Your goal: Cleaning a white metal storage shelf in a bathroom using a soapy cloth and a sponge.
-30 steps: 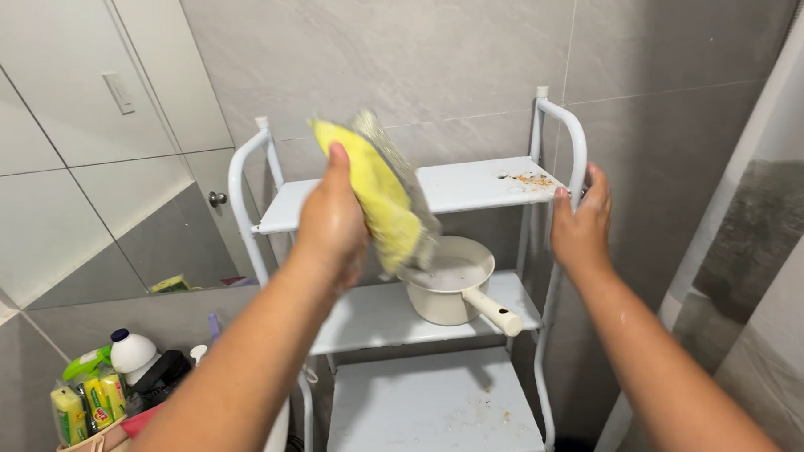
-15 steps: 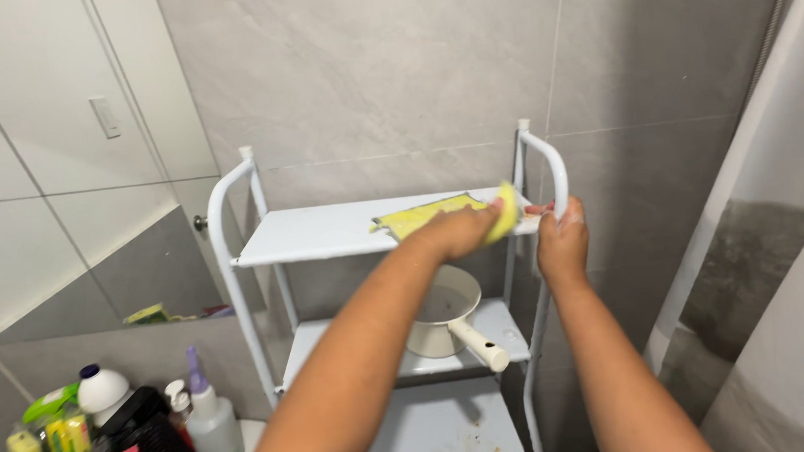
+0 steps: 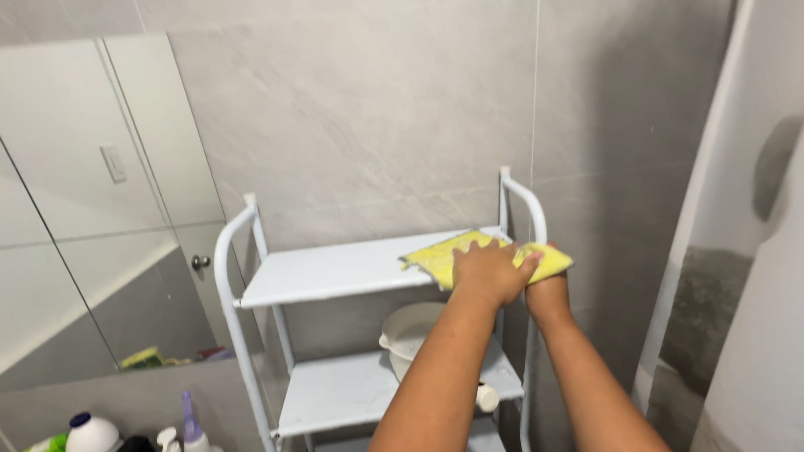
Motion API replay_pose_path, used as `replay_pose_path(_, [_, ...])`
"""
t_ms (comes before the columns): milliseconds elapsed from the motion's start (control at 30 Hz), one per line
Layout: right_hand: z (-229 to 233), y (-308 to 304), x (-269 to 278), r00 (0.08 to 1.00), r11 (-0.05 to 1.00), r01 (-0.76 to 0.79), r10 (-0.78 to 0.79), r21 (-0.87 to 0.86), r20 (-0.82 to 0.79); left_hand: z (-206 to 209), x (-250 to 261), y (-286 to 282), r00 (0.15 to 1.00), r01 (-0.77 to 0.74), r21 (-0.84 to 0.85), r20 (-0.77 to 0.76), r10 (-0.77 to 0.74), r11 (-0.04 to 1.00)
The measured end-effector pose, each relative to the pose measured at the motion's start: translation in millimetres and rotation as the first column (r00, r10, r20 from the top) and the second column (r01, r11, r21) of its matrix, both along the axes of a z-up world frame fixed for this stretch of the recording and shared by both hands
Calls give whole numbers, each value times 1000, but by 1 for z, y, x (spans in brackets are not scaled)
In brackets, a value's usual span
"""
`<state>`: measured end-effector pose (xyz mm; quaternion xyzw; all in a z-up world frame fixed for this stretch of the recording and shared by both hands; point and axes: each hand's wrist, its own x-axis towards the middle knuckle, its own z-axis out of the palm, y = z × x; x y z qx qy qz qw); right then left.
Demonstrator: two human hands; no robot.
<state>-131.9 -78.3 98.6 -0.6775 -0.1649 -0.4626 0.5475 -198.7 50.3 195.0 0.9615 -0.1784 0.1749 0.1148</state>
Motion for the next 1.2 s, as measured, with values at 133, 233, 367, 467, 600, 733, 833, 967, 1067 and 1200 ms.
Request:
replay_pose_path(133, [0,-1,5,997,996,-34,40,82,-71,1,1,27,995,-72,23,-64,73,997])
replay_pose_path(233, [10,-2,-9,992,999,37,-33,32,-121,1,11,77,975,-181,44,-124,185,983])
replay_pose_path(367, [15,6,-18,992,999,-12,18,53,-125,45,-45,156,862,-394,116,-297,411,912])
replay_pose_path(467, [12,8,-9,992,997,-15,24,73,-127,47,-40,191,795,-495,115,-340,503,861])
replay_pose_path(600, [12,8,-6,992,998,42,-35,54,-119,44,-14,184,746,-559,111,-366,556,822])
replay_pose_path(733, [4,-1,6,996,996,0,7,93,-84,46,10,143,759,-529,89,-396,517,844])
replay_pose_path(833, [2,0,7,998,998,48,-47,35,-42,38,36,102,801,-445,77,-411,435,892])
replay_pose_path(967, [-2,-2,15,999,993,-27,31,116,-28,36,63,48,840,-355,80,-410,355,932])
replay_pose_path(1067, [-12,-3,24,997,990,-75,78,119,-16,22,77,9,881,-248,67,-400,254,966])
replay_pose_path(1200, [-14,-4,29,994,989,-110,107,98,38,16,51,0,952,-49,44,-301,59,998])
